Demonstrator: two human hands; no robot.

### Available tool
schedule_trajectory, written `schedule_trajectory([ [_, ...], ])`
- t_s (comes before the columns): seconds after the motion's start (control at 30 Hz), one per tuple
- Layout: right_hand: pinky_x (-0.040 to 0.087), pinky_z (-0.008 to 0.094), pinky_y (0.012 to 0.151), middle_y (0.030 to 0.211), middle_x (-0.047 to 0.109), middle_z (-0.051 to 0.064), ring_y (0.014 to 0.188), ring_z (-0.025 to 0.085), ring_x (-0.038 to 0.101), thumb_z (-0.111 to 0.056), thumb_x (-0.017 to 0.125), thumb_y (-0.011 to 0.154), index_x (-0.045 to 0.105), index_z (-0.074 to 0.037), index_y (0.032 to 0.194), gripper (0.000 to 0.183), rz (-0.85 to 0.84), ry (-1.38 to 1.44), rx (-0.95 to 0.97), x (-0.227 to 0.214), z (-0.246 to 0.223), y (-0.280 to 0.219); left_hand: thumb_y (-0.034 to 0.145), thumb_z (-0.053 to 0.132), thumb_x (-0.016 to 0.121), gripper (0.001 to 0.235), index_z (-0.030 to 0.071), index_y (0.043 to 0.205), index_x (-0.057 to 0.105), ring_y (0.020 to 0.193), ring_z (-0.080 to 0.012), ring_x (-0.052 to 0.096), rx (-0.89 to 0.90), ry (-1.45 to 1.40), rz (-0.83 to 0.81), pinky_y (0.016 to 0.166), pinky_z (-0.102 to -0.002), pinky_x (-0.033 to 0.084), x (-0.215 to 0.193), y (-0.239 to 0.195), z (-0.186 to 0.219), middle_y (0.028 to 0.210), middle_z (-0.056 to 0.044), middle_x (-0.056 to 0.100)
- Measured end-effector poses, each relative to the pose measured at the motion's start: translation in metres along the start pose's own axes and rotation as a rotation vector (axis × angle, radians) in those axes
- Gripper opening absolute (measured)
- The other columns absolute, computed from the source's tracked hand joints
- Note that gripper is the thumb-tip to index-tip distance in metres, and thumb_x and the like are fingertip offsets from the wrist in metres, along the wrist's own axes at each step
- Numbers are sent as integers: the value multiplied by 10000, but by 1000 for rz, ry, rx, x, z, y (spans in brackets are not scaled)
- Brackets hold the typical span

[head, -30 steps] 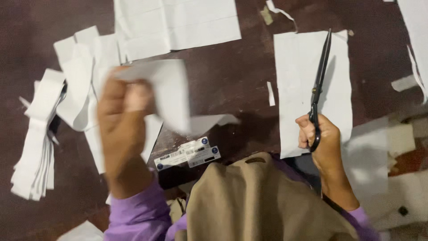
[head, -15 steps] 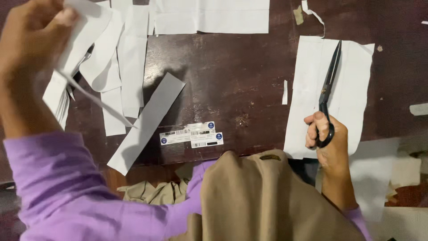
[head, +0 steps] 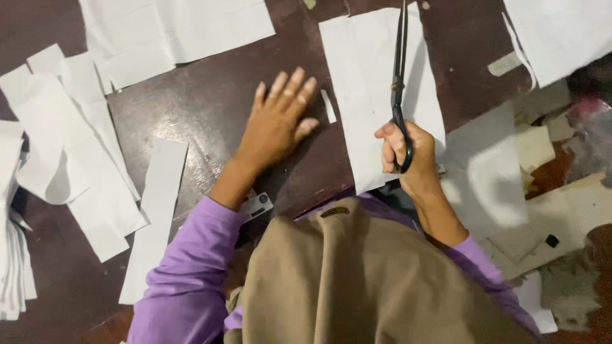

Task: The person uses scissors to cut a large white sheet of paper into long strips and smaller rectangular pieces. They repeatedly pick up the paper, align the edges, and cut along the length, placing the cut pieces on the table.

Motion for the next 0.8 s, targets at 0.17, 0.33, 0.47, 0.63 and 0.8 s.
schedule_trajectory([
  [0.17, 452, 253, 362, 455, 446, 82, 330, 151, 496, -173, 628, 1040, 664, 72, 983, 254, 80, -34, -148, -47, -32, -57, 1035, 464, 539, 352, 131, 1126, 471, 1214, -364, 510, 303, -141, -28, 1122, -583, 333, 22, -33, 50, 1182, -98, 509],
  [0.33, 476, 272, 394, 447, 439, 92, 337, 168, 490, -140, 645, 997, 649, 88, 1023, 229, 144, -56, -210, -88, -29, -103, 984, 313, 697, 357, 137, 674, 673, 878, -239, 766, 471, -399, 267, 956, -408, 552, 8, -28, 75, 732, -35, 727],
  [0.47, 467, 254, 387, 462, 486, 85, 363, 145, 525, -112, 620, 985, 651, 82, 1018, 199, 141, -97, -154, -101, -4, -130, 1040, 468, 538, 342, 213, 1266, 570, 1320, -348, 519, 332, -75, 122, 1104, -632, 337, 40, 26, 71, 1316, -76, 588],
  [0.63, 458, 243, 395, 447, 523, 100, 352, 151, 541, -57, 638, 952, 662, 89, 1029, 166, 92, -124, -96, -119, 14, -155, 1105, 511, 407, 534, 342, 1611, 370, 1546, -371, 259, 252, 52, -90, 1151, -796, 118, 73, 99, 38, 1681, -52, 310],
  [0.8, 510, 292, 533, 643, 685, 145, 567, 153, 605, -124, 848, 760, 782, -15, 1018, 287, 61, -279, 105, -145, 46, -172, 963, 180, 834, 670, 137, 1545, 506, 1451, -457, 329, 291, 122, 214, 1100, -779, 172, 65, 130, 35, 1576, -188, 426],
])
Point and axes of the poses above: each hand's wrist, its own y-axis towards the middle knuckle, its own x-axis out of the palm, z = x × y, the point moved 4 cm from there along y, towards the middle knuckle
